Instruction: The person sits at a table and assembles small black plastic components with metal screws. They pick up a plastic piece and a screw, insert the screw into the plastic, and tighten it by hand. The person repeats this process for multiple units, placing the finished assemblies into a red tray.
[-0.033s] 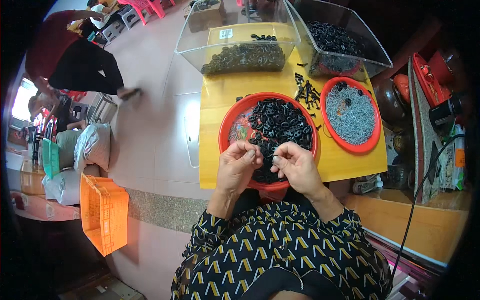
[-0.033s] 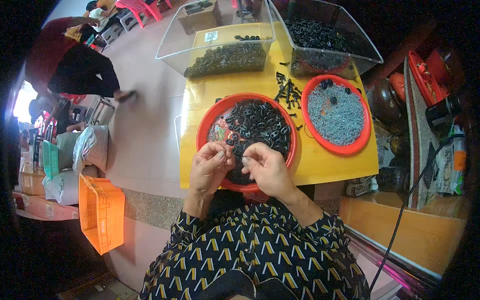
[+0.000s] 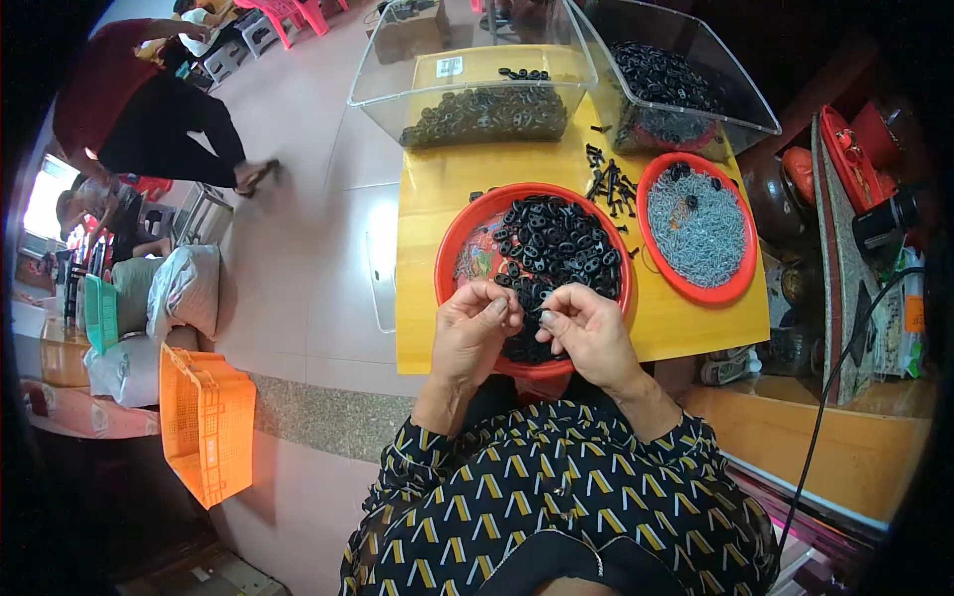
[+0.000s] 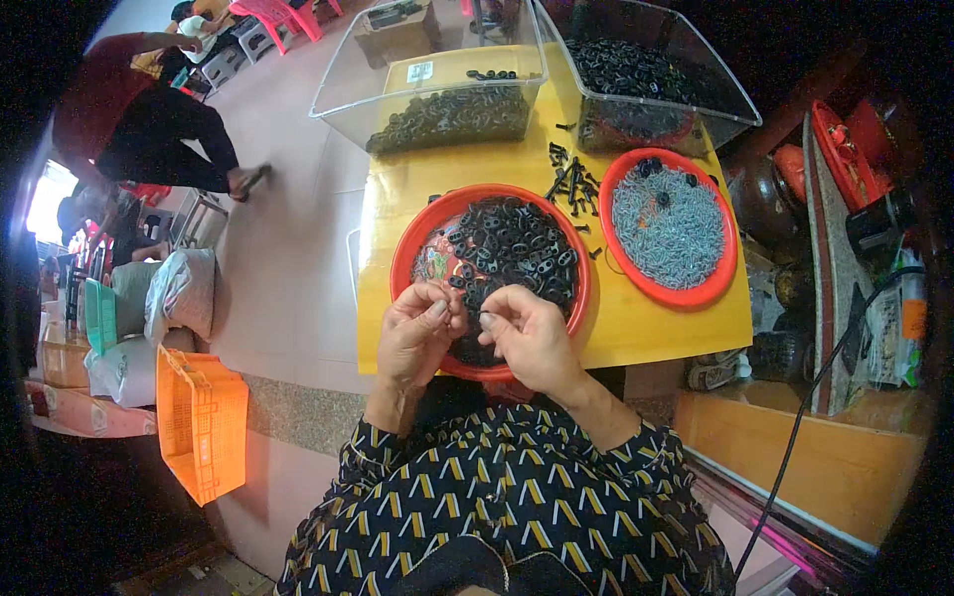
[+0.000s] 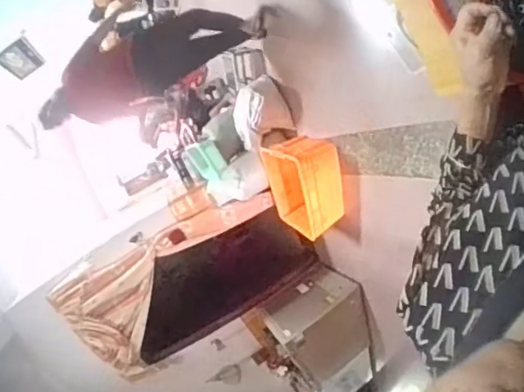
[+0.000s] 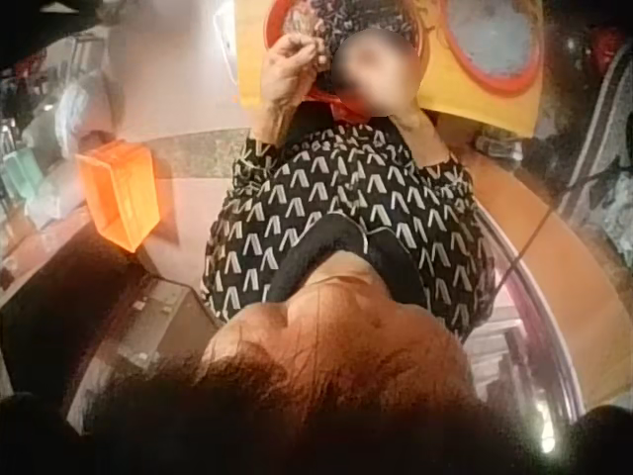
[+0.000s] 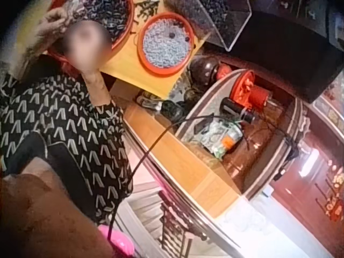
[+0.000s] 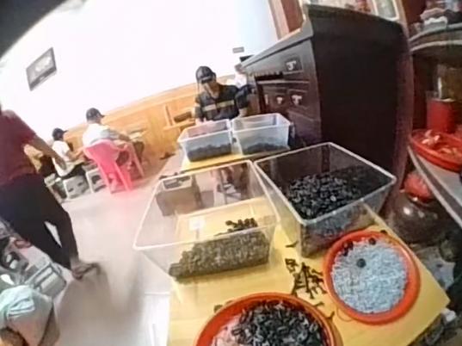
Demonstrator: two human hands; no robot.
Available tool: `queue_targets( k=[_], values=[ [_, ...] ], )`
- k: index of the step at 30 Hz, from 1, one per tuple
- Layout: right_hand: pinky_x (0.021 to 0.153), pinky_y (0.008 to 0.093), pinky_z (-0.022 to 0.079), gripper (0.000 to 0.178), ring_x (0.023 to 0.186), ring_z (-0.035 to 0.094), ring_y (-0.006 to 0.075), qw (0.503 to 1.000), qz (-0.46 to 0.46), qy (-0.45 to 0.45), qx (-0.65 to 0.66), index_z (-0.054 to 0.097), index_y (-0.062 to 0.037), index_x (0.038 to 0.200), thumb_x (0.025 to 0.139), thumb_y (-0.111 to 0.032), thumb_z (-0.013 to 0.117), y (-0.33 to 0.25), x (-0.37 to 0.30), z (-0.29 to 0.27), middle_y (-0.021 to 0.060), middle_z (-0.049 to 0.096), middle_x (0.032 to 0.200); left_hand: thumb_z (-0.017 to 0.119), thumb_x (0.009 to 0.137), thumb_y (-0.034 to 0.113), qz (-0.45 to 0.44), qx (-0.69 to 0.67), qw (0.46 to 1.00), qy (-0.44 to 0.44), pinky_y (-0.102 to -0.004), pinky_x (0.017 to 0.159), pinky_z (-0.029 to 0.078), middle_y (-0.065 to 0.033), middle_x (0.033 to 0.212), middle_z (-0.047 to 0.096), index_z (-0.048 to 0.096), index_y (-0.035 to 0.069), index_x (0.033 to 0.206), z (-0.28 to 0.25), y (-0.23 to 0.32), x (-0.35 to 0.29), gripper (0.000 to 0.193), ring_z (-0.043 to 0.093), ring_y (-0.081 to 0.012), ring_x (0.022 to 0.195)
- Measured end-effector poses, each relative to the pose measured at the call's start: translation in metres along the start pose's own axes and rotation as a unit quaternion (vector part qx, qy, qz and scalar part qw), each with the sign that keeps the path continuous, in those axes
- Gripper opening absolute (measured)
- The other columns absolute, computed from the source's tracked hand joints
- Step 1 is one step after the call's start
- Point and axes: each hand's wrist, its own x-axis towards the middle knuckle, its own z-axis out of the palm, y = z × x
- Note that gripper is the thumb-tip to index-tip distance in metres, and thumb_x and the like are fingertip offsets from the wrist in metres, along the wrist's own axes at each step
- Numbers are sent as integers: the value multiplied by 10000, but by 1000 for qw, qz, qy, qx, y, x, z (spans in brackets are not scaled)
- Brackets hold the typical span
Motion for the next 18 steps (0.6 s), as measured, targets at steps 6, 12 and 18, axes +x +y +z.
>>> queue_targets(
  k=[6,12,18],
  values=[
    [554,193,465,69,663,566,62,999,-18,32,12,534,11,875,808,-5,534,4,-4,17,23,575,763,545,789,-28,75,8,996,44,-244,630,426,-68,825,553,526,27,901,11,-7,-8,126,534,-134,727],
    [560,190,470,60,651,570,64,999,-4,36,30,537,17,861,804,-1,539,3,-4,24,24,577,746,540,790,-39,80,0,995,59,-243,643,432,-71,851,570,527,17,915,13,-10,-12,138,541,-128,748],
    [550,193,474,56,650,568,61,999,-15,36,36,537,15,859,806,-4,539,4,-3,24,22,575,736,538,793,-38,77,-1,995,55,-242,671,449,-80,863,574,526,12,915,8,-14,-12,132,552,-130,777]
  ],
)
